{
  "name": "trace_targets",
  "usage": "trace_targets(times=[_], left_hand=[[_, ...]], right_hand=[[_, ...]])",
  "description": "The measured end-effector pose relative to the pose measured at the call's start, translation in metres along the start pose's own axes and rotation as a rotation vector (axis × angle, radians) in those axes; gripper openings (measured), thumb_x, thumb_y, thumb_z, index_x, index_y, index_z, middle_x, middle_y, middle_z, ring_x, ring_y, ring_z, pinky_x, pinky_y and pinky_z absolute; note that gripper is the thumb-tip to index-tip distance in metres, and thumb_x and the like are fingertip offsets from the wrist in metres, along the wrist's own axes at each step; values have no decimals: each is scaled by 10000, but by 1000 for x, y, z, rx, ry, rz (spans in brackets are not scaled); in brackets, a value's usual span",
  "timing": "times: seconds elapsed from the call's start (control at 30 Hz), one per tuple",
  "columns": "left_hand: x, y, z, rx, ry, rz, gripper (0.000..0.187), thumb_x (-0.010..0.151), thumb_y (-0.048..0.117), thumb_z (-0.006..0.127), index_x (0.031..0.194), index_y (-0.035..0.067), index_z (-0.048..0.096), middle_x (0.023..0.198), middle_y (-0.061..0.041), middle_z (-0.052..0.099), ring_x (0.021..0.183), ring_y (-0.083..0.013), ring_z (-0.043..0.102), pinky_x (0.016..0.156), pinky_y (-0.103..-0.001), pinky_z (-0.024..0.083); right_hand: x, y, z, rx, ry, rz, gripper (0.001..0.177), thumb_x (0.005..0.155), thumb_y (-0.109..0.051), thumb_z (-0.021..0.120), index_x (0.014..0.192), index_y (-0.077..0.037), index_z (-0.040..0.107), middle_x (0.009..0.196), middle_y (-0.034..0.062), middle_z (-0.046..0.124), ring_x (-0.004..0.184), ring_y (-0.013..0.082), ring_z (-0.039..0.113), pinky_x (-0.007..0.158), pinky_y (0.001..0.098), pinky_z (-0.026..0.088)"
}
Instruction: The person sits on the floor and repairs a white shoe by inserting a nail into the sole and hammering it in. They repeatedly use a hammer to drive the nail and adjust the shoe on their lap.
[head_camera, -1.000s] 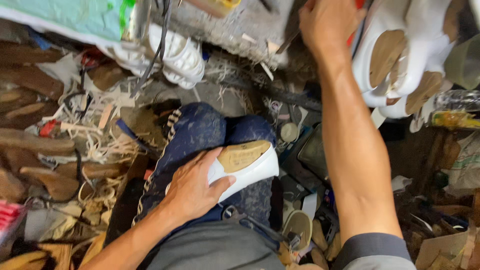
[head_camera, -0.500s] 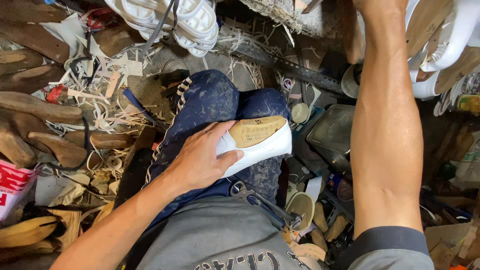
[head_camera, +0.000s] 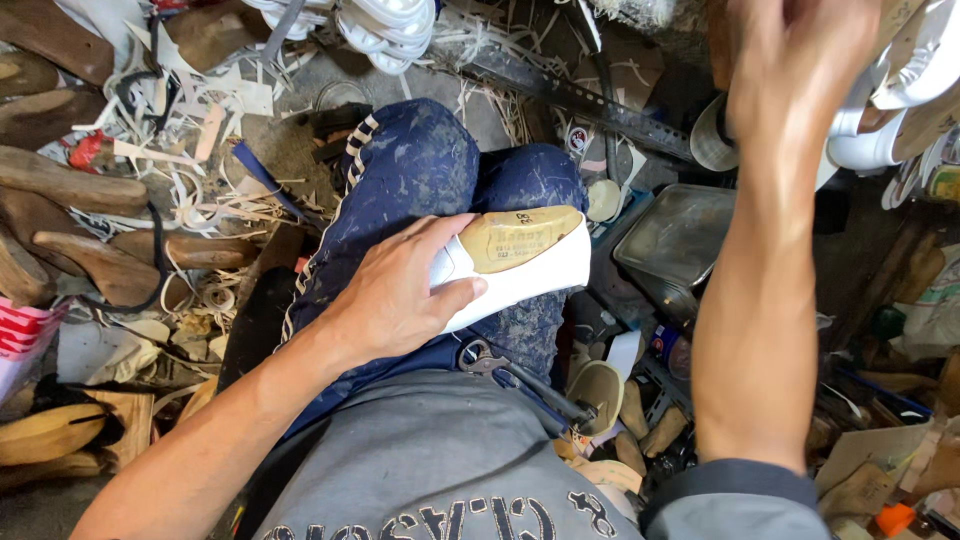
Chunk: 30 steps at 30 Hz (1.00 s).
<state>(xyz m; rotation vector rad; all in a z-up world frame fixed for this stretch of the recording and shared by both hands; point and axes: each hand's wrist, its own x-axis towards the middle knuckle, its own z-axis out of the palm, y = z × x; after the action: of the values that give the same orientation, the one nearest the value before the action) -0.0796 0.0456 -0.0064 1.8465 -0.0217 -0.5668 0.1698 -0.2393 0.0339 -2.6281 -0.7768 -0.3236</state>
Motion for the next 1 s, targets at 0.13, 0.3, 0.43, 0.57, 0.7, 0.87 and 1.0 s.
trace_targets(times=[0.13,0.3,0.43,0.57,0.7,0.87,1.0], left_hand=[[-1,-1,3,-6,16,30,665,860,333,657,1433,37,495,1339,-156,624,1217,-343,580,1033,-438,408],[-4,4,9,15,13,47,663,873,327,643,1448,40,483,1297,-138,608,1218,-339,563,1021,-444,415],[-7,5,17,57,44,105,655,874,271,644,1461,35,476,1269,-172,599,1147,-381,569,969,-490,442],[-10,5,21,81,85,135,640,876,262,673,1449,39,494,1263,-167,604,1128,-387,568,977,-501,450],[-10,6,22,78,90,141,637,871,255,671,1445,41,496,1261,-161,603,1111,-390,571,963,-505,453],[-9,4,23,73,98,151,634,868,248,672,1441,38,500,1270,-168,603,1114,-394,572,965,-508,453],[-9,4,22,68,102,158,634,866,241,678,1438,31,504,1277,-170,606,1121,-393,573,974,-499,451]], right_hand=[[-60,-137,-36,328,-192,365,139,1127,-100,667,1046,6,704,909,71,656,798,158,570,722,320,479],[-143,-198,-25,573,-405,796,45,917,-94,743,917,-57,716,747,20,710,554,91,644,515,197,508],[-156,-211,-18,559,-362,548,62,944,-89,716,906,-40,715,814,50,731,675,103,632,636,227,490],[-164,-210,-15,541,-309,428,61,950,-58,716,963,1,713,886,101,728,777,170,667,737,276,521],[-162,-209,-18,510,-351,394,66,960,-78,708,954,-13,714,867,78,713,744,156,629,705,273,492],[-159,-208,-18,487,-380,361,64,970,-75,694,948,-15,701,876,79,712,771,176,654,761,291,511],[-157,-208,-18,490,-376,356,66,970,-72,692,951,-10,701,879,84,717,772,179,658,758,293,515]])
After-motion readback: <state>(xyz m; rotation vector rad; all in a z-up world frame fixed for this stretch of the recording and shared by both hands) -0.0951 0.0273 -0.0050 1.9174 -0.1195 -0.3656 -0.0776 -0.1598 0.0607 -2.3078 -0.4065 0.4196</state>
